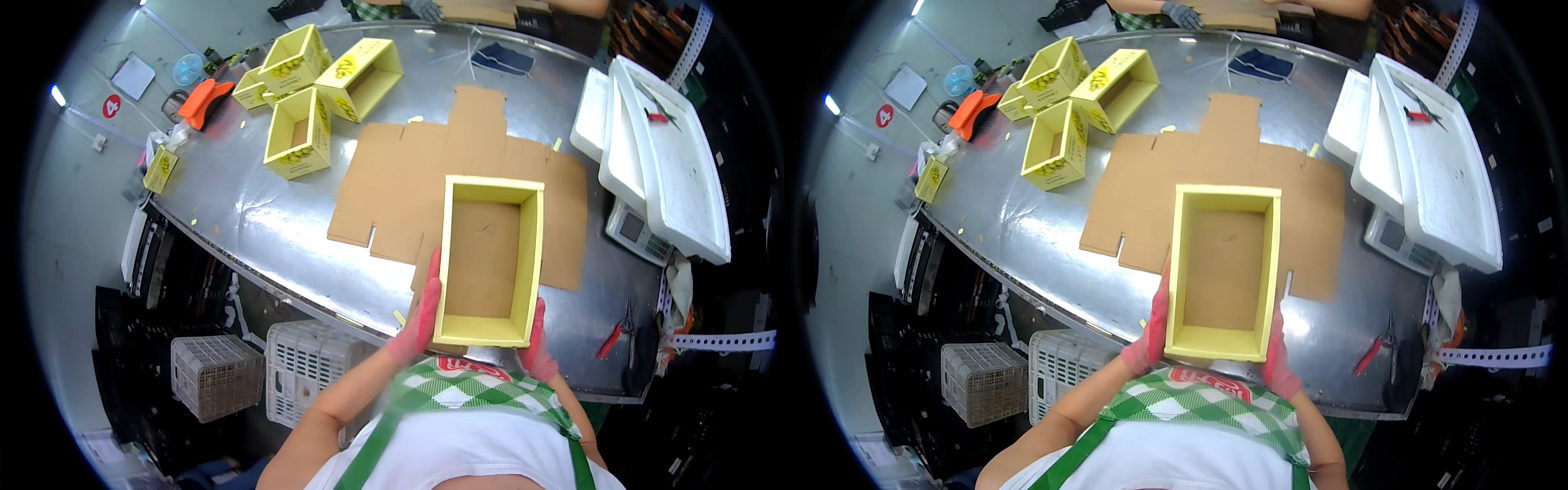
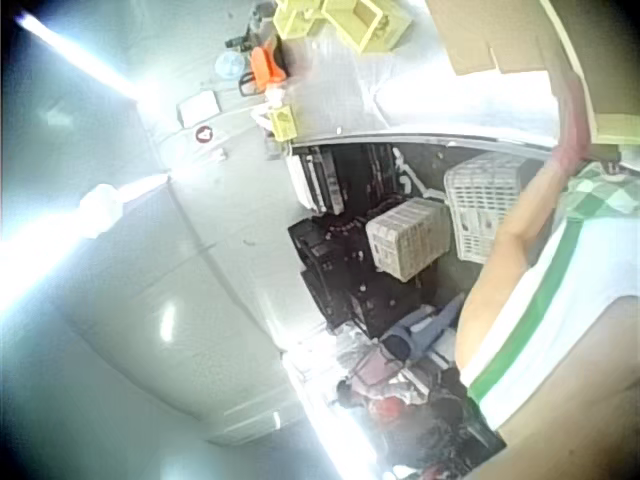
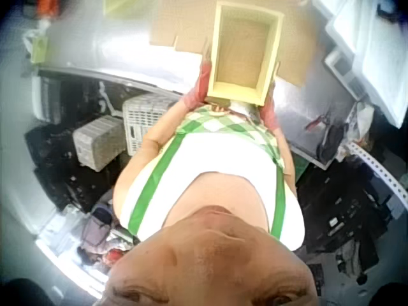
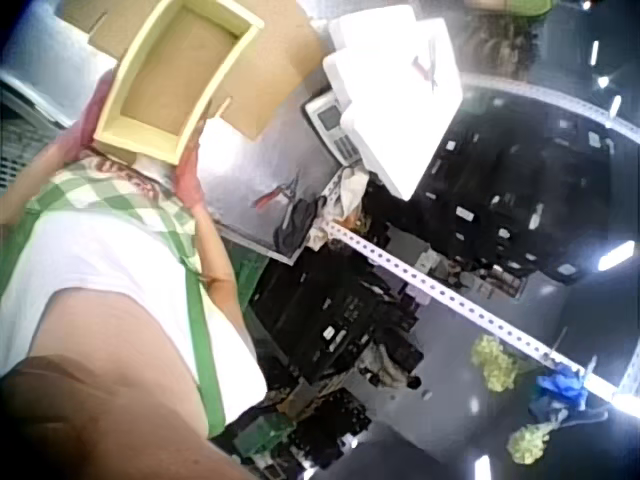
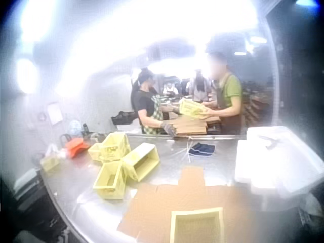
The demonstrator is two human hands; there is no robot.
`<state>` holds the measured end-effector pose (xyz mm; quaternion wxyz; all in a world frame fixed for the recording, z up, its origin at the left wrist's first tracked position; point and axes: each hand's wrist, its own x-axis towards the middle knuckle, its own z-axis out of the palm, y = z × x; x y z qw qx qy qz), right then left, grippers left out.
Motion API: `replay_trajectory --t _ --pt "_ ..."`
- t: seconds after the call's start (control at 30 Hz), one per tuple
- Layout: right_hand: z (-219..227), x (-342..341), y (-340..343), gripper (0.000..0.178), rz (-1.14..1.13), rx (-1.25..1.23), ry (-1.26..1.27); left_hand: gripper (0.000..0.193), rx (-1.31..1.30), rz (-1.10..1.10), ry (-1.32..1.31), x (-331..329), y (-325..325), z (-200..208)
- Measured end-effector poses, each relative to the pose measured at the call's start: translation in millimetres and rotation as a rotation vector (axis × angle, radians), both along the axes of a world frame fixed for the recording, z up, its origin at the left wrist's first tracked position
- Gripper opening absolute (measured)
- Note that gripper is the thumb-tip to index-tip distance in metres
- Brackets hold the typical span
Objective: The person folds flat cardboard sheets into rectangular boxes using a metal table as a work surface. They then place the assembled boxes into a black crate and move the crate to a stack of other crates.
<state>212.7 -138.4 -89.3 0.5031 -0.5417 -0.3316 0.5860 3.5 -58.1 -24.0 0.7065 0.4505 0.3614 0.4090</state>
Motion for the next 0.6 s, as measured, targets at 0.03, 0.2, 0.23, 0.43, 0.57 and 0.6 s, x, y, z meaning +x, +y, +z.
replay_trajectory --t 0.03,0.2,0.23,0.43,0.57,0.6 --pt "13.0 1.3 9.7 0.059 0.06 0.039 -0.036 0.069 0.03 -0.014 -0.035 -2.2 6.0 5.8" --pt "12.6 -16.7 27.6 0.058 0.035 0.201 0.034 0.069 -0.105 0.084 -0.325 -6.0 4.8 5.7" --pt "40.1 -26.6 33.9 0.06 0.126 0.253 -0.12 0.069 -0.148 0.1 -0.37 -10.5 -1.7 -3.4" --pt "43.5 -35.2 43.9 0.062 0.142 -0.042 0.134 0.07 -0.24 -0.009 0.039 -31.1 6.1 -28.6" --pt "53.2 -46.7 56.1 0.069 0.213 0.129 -0.164 0.049 -0.069 -0.217 0.62 -57.4 40.9 -15.0" --pt "60.2 -46.6 64.4 0.07 0.259 0.166 -0.197 0.038 -0.046 -0.096 0.768 -51.8 42.3 13.1"
